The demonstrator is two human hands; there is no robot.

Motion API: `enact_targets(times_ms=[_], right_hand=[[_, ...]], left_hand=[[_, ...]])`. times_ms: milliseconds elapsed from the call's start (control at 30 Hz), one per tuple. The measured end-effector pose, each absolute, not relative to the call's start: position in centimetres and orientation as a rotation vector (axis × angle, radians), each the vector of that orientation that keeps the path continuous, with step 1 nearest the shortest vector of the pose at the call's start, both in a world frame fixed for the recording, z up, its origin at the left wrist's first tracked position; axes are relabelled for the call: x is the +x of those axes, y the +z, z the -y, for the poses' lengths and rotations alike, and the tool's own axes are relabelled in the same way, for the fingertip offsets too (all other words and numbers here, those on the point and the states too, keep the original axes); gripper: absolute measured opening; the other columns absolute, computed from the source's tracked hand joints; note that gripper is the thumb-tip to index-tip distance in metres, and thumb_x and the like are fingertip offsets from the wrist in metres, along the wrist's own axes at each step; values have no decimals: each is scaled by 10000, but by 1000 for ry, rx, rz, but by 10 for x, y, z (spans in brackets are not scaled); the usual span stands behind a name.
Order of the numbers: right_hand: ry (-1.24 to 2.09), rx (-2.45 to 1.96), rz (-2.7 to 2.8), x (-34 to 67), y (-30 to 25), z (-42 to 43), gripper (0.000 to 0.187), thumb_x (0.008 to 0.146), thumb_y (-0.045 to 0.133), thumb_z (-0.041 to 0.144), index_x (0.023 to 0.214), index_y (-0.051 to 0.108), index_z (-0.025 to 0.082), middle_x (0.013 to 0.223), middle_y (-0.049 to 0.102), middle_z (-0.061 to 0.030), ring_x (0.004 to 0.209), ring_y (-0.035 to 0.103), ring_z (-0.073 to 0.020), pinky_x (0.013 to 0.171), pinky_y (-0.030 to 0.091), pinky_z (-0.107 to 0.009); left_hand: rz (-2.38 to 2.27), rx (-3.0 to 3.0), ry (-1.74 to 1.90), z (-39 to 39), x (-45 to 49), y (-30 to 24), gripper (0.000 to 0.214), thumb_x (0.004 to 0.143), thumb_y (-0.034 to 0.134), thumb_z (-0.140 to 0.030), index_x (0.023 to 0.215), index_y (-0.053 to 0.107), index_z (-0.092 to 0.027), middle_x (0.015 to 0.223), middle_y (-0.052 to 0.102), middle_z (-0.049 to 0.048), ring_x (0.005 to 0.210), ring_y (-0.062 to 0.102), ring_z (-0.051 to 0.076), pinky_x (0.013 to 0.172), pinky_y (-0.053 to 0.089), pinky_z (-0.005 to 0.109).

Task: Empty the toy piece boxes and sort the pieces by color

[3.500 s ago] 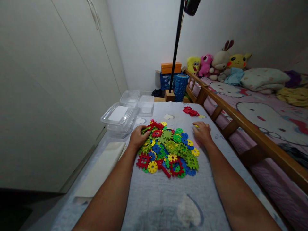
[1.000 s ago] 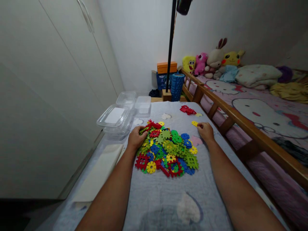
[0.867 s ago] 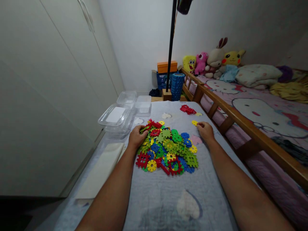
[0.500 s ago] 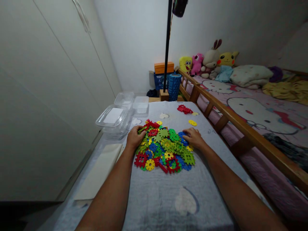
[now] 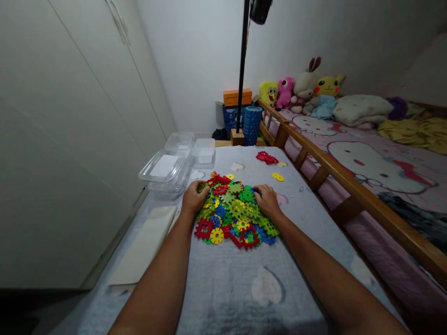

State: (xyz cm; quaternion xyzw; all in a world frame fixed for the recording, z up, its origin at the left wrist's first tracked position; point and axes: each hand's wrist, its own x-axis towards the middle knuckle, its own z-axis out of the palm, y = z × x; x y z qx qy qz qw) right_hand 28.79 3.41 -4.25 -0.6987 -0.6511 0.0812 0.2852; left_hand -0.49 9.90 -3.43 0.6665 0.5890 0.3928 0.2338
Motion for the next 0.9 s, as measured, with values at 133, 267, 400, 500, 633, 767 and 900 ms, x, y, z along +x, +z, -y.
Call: enact_targets(times_ms=[133,267,400,500,633,767,900], right_hand=[[251,-1875,1722,273,-39,-43,275,908,505,185,1072,726,198,1156,704,-97,1110,577,-247,992,399,-371],[283,-1886,1680,259,-36,-52,263,902,523,198,1074,722,201,1153,707,-95,1115,587,-243,1008,405,-369],[312,-1849,1673,247,-36,-57,265,902,517,203,1077,716,205,1152,708,-95,1128,590,-244,1029,406,-384],[356,-1741,1665,245,-37,-57,281,889,517,208,1099,704,208,1150,711,-93,1107,610,-235,1020,429,-380],[420,-1598,1580,253,-39,-55,327,899,445,213,1102,700,198,1132,718,-90,1063,637,-215,993,466,-350],[405,-1656,1563,262,-41,-54,353,888,429,187,1106,706,203,1129,726,-83,1064,630,-221,996,456,-361],[273,-1861,1645,263,-40,-52,315,871,528,208,1124,715,213,1200,699,-110,1126,565,-271,1008,405,-411]], left_hand=[[-1601,1819,1083,-98,-5,-34,361,811,572,-472,1033,661,-201,1086,721,79,1017,656,242,982,490,391],[-1598,1835,1075,-99,-5,-36,351,818,570,-467,1028,660,-201,1083,724,76,1017,661,236,976,493,378],[-1603,1849,1072,-100,-6,-38,351,822,574,-468,1031,664,-201,1093,723,78,1032,660,237,985,491,377],[-1602,1849,1060,-101,-6,-39,369,824,575,-473,1051,662,-195,1107,717,84,1037,658,239,993,488,385],[-1605,1848,1053,-100,-7,-38,371,821,578,-471,1052,659,-192,1104,713,85,1045,654,244,1003,484,395],[-1608,1851,1049,-98,-7,-36,350,816,582,-451,1045,659,-198,1100,712,79,1057,648,246,1013,479,401],[-1612,1854,1074,-96,-7,-35,341,805,590,-441,1029,661,-194,1113,703,88,1068,642,251,1022,472,407]])
